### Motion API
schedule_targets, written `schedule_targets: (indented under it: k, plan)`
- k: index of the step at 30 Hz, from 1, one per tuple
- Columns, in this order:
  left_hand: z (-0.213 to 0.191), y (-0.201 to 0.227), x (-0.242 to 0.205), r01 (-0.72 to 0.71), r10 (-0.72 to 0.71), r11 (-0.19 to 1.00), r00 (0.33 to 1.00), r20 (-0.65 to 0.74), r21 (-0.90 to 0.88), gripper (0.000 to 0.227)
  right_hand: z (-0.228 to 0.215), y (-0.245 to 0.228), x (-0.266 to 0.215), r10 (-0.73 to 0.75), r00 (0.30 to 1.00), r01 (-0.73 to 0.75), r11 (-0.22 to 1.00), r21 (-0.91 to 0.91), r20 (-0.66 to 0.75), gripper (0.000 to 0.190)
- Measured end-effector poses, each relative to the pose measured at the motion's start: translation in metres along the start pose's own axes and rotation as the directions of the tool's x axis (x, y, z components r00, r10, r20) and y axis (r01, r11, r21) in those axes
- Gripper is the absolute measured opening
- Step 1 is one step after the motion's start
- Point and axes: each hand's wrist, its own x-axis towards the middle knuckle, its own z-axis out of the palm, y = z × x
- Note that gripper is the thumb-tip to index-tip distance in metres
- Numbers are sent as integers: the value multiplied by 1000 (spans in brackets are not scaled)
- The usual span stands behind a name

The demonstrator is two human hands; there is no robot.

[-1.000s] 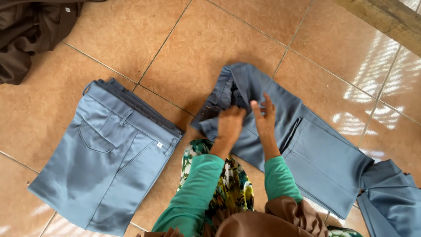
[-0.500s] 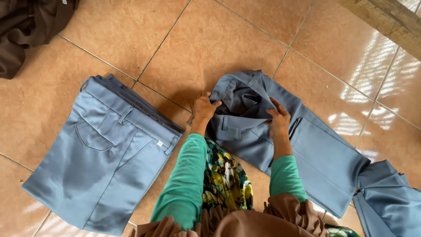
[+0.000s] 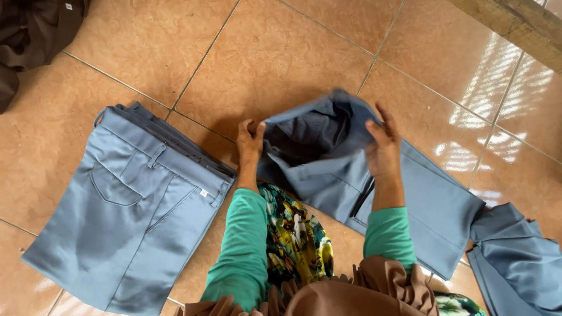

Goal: Folding grey trousers into a neat stack while sitting on the floor.

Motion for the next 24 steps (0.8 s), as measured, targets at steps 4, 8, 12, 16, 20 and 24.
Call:
schedule_targets:
  k: [4,8,12,16,20,24]
  plan:
    - [-28,-2,-4,118,-120,992,991,52,44,72,46,13,-35,40,970,-15,994,-106,239,58]
    - [-45,28,-15,241,-257,961,958,123,137,85,65,72,-75,-280,798,571,632,-524,533,71]
    - [-18,-34,7,170,-176,984,966,191,46,76,70,121,-105,179,781,576,165,-801,598,88]
    - [-10,-54,9,136,-146,988,973,179,68,82,58,149,-93,87,790,564,286,-775,607,67]
    - [-11,-24,-2,-14,13,996,1000,10,85,61,32,156,-87,-190,777,617,418,-667,600,44]
    - [-10,-4,-25,-54,95,737,995,-24,674,86,10,150,-105,-157,802,566,509,-649,576,40]
